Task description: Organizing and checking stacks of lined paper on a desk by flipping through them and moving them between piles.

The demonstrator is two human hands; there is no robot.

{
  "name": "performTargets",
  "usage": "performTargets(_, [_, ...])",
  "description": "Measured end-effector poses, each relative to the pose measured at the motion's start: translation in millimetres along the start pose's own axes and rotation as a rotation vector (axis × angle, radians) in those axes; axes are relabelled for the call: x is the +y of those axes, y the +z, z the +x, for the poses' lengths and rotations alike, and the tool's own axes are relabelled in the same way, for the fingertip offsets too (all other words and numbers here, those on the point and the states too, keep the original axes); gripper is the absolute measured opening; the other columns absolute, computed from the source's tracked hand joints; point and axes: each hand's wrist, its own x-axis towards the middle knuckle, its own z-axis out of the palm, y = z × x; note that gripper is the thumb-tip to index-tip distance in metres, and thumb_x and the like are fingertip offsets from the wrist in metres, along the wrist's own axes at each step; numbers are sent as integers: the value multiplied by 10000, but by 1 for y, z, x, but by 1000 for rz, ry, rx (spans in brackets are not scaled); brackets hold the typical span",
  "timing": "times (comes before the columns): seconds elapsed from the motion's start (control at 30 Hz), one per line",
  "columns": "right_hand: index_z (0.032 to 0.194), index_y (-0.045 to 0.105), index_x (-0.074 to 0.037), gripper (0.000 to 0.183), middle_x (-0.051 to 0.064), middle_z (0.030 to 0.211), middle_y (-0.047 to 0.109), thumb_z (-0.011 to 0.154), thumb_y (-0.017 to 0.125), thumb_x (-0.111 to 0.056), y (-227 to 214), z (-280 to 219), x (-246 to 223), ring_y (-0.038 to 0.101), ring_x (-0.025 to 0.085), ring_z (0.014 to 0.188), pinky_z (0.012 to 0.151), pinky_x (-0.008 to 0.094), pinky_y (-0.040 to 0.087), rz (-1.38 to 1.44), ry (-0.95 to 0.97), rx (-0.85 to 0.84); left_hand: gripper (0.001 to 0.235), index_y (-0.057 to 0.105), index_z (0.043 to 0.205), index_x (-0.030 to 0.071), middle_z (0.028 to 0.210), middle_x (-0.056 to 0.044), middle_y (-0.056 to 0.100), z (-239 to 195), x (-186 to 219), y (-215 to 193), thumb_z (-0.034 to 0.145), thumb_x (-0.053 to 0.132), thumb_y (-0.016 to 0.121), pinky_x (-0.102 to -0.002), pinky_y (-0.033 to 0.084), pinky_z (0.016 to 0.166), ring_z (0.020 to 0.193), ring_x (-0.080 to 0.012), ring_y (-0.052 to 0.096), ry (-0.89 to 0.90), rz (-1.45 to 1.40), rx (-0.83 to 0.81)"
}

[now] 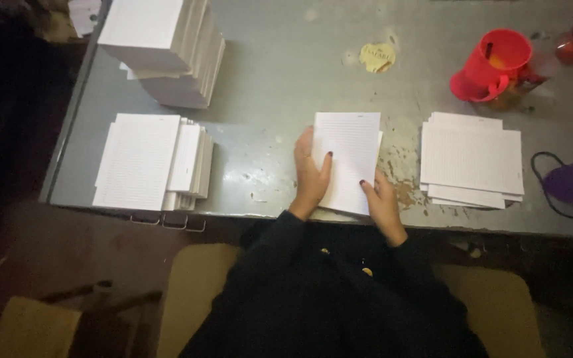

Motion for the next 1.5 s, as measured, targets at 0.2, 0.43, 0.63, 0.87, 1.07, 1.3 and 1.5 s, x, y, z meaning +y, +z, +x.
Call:
performTargets(0.2, [1382,559,39,368,264,1202,689,1026,549,-51,0,-26,-14,655,300,1134,964,478,529,-32,-240,60,428,469,1477,49,1366,-216,612,-17,-26,-25,1064,149,520,-480,469,1092,1295,-324,585,-299,-344,-141])
performTargets(0.43, [1148,667,17,269,207,953,720,910,569,94,4,-14,11,700,347,957,852,482,544,-102,-395,187,345,512,1386,46,1188,-127,670,-40,-26,-29,1043,30,483,-468,517,1022,1159,-297,653,84,-377,-93])
performTargets(0.63, [1200,650,39,225,208,1040,738,989,576,12,16,13,75,703,322,1041,902,448,549,-69,-336,212,364,472,1405,-41,1326,-256,582,-69,-94,11,1054,30,409,-533,322,1170,1306,-407,520,28,-242,-156])
performTargets(0.87, [1206,620,117,261,312,1138,667,992,615,-32,2,-2,28,633,427,1126,957,512,496,-169,-332,266,382,460,1402,-115,1339,-360,554,-65,-86,7,1055,44,441,-592,315,1140,1305,-500,483,-62,-156,-244])
performTargets(1.07, [1307,613,116,459,348,1238,627,929,759,-100,-132,-1,24,567,470,1220,1018,550,453,-374,-265,356,303,591,1330,45,1261,-193,681,-33,23,-25,1050,147,541,-506,473,1080,1242,-396,617,-87,-151,-474])
performTargets(1.3, [1352,624,-36,383,145,1252,679,974,596,-94,-236,-1,0,651,269,1076,892,380,498,-431,248,449,343,560,1363,74,1480,-161,525,-24,-10,3,1034,145,494,-468,300,1210,1440,-352,404,31,107,-493])
performTargets(1.5, [1408,570,7,453,192,1309,636,956,554,-6,-242,10,10,634,286,1123,933,368,485,-355,147,412,449,507,1422,130,1586,-158,391,-19,-31,29,994,233,594,-592,169,1215,1499,-393,288,113,412,-396])
